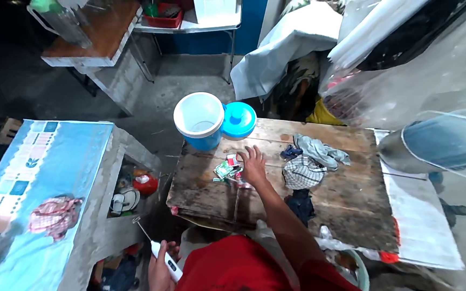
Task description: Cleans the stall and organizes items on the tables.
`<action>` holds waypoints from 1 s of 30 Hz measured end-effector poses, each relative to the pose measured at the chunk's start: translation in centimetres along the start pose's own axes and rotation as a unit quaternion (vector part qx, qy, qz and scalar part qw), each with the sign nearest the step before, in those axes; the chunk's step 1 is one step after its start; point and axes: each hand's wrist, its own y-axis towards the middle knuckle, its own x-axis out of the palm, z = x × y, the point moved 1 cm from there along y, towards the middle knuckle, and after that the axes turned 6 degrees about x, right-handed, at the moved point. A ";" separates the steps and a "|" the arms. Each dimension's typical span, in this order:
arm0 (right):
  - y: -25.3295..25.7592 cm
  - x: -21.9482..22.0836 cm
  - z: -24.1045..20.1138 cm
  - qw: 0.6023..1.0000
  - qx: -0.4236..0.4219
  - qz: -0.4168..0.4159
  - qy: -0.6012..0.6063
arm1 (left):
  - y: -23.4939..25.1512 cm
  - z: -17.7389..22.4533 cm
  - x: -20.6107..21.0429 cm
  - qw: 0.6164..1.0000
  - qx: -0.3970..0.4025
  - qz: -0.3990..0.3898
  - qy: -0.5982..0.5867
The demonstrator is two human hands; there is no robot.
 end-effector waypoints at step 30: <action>-0.3 0.8 3.3 0.975 -0.121 -0.177 -0.057 | 0.3 -0.7 0.1 1.000 0.013 -0.009 0.025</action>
